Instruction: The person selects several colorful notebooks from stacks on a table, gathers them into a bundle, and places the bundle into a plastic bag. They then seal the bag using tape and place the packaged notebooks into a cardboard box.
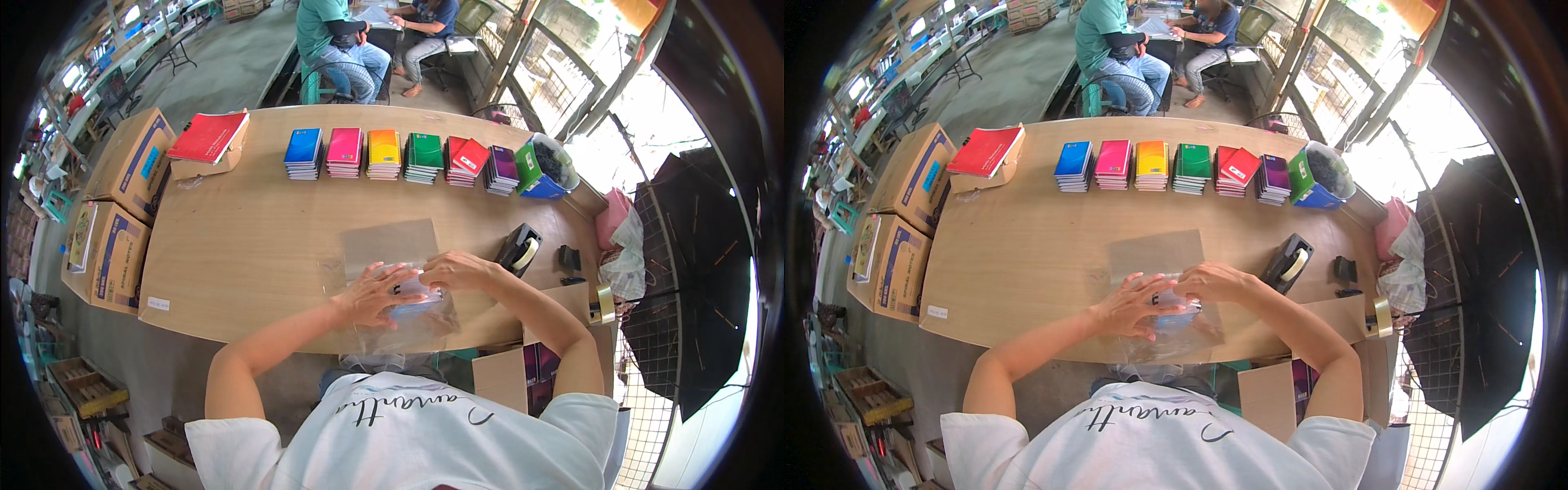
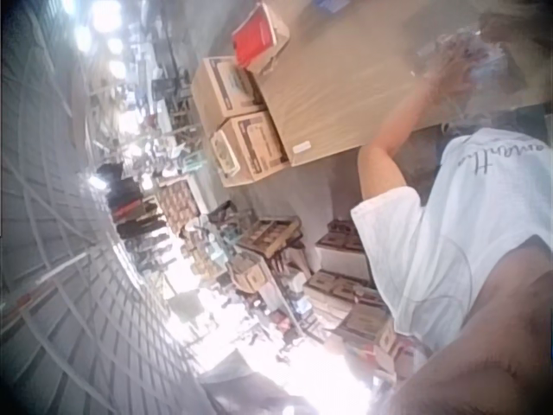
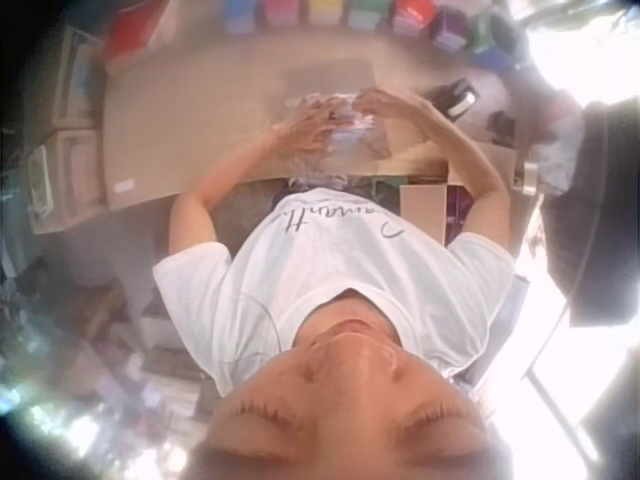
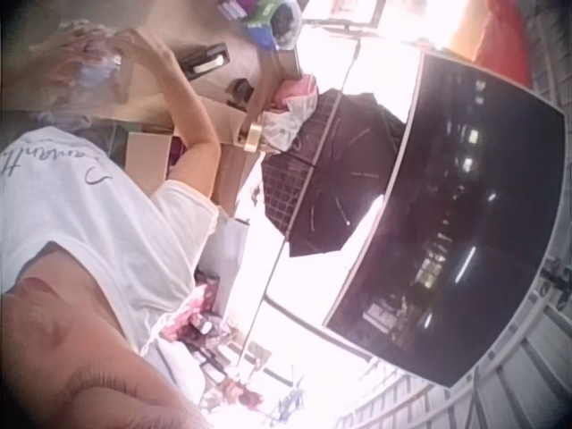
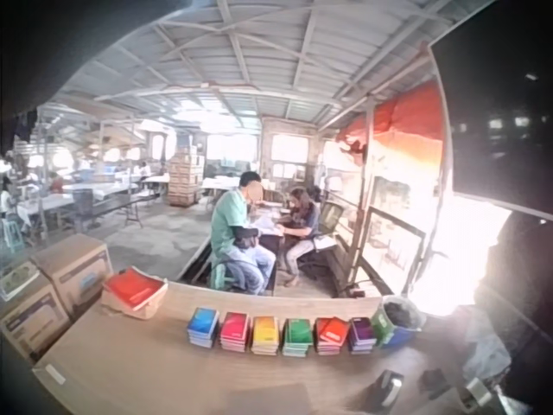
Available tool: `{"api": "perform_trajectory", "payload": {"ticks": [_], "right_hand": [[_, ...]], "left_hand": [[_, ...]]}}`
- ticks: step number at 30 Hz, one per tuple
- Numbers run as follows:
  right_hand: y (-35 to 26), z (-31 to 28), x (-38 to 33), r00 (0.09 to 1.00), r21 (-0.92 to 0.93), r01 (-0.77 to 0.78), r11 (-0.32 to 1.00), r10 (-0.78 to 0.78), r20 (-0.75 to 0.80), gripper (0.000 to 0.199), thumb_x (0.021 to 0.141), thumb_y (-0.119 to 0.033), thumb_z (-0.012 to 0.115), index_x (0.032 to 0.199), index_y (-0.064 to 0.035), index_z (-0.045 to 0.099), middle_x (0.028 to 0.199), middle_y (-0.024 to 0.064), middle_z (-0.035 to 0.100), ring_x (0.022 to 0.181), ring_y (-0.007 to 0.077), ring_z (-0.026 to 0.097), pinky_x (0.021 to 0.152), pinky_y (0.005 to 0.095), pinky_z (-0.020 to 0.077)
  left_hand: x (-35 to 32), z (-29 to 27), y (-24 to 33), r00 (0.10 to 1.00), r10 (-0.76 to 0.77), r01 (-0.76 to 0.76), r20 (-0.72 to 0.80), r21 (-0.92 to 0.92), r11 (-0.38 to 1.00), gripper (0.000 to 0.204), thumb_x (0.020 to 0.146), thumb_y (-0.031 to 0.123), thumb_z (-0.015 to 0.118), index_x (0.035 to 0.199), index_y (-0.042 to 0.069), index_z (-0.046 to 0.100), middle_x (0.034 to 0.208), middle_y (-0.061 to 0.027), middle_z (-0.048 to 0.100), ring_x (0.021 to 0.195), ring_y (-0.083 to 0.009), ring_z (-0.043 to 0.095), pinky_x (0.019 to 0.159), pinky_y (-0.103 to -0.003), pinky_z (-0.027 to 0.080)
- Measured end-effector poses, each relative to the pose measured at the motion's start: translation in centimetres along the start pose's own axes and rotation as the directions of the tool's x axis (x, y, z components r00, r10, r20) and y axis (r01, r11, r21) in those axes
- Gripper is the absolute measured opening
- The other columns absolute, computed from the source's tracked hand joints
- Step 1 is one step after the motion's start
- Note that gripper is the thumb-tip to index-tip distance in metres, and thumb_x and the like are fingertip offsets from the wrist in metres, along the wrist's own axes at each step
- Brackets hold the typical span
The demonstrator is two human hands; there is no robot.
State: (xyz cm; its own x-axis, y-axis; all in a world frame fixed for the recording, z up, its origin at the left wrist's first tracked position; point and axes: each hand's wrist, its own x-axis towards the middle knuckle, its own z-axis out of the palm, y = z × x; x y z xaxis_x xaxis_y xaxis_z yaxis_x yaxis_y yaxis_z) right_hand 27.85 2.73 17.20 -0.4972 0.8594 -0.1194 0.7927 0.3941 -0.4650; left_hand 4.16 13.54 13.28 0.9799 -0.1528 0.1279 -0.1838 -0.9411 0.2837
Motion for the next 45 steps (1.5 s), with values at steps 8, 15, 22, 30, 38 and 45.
{"api": "perform_trajectory", "payload": {"ticks": [8,15,22,30,38,45], "right_hand": [[0.0,2.4,0.8,0.939,0.068,0.100,0.993,-0.071,-0.337,0.028,0.061,0.000,0.071,0.084,-0.0145,0.066,0.122,0.0089,0.051,0.113,0.0315,0.049,0.091,0.0454,0.0442],[-1.3,6.8,1.1,0.746,0.780,-0.032,0.625,0.535,-0.397,0.097,0.067,0.008,0.074,0.147,-0.0175,0.026,0.121,0.0119,0.052,0.098,0.0234,0.059,0.086,0.0357,0.0500],[0.3,9.1,0.3,0.768,0.790,-0.066,0.609,0.536,-0.349,0.108,0.069,0.007,0.075,0.152,-0.0199,0.013,0.118,0.0111,0.050,0.087,0.0135,0.056,0.079,0.0285,0.0502],[1.3,9.5,0.7,0.760,0.746,-0.013,0.666,0.491,-0.426,0.087,0.072,0.011,0.067,0.146,-0.0141,0.030,0.119,0.0107,0.051,0.090,0.0132,0.057,0.078,0.0275,0.0504],[1.0,5.8,-1.5,0.436,0.874,0.098,0.476,0.769,-0.468,0.082,0.071,-0.010,0.078,0.141,-0.0104,0.035,0.127,0.0082,0.050,0.103,0.0195,0.058,0.088,0.0366,0.0483],[0.2,9.5,-1.2,0.480,0.973,0.120,0.199,0.846,-0.233,0.082,0.069,-0.012,0.080,0.140,-0.0069,0.039,0.130,0.0122,0.048,0.115,0.0202,0.050,0.094,0.0335,0.0440]], "left_hand": [[1.0,1.6,-0.4,0.997,0.017,-0.013,0.073,-0.065,0.998,0.068,0.066,0.058,0.072,0.125,0.028,0.058,0.153,-0.0123,0.021,0.144,-0.0335,0.011,0.113,-0.059,0.007],[0.9,4.4,1.0,0.974,-0.121,0.146,-0.192,0.124,0.981,0.055,0.074,0.046,0.073,0.124,0.030,0.057,0.152,-0.0119,0.021,0.143,-0.0376,0.011,0.112,-0.060,0.010],[0.4,2.8,5.7,0.643,-0.572,0.182,-0.509,-0.625,0.759,0.038,0.070,0.033,0.079,0.106,0.026,0.067,0.142,-0.0134,0.030,0.135,-0.0394,0.025,0.108,-0.062,0.016],[2.7,5.2,3.7,0.688,-0.482,0.237,-0.542,-0.460,0.856,0.024,0.069,0.022,0.080,0.078,0.009,0.062,0.135,-0.0164,0.038,0.125,-0.0375,0.040,0.100,-0.046,0.038],[3.5,7.8,3.2,0.551,-0.816,-0.004,-0.173,-0.979,0.205,0.058,0.070,0.002,0.076,0.115,0.005,0.040,0.105,-0.0147,0.059,0.094,-0.0228,0.060,0.080,-0.036,0.051],[4.6,7.5,2.8,0.530,-0.845,-0.090,-0.065,-0.996,0.021,0.073,0.068,-0.003,0.076,0.125,0.007,0.032,0.102,-0.0117,0.060,0.088,-0.0150,0.057,0.078,-0.029,0.051]]}}
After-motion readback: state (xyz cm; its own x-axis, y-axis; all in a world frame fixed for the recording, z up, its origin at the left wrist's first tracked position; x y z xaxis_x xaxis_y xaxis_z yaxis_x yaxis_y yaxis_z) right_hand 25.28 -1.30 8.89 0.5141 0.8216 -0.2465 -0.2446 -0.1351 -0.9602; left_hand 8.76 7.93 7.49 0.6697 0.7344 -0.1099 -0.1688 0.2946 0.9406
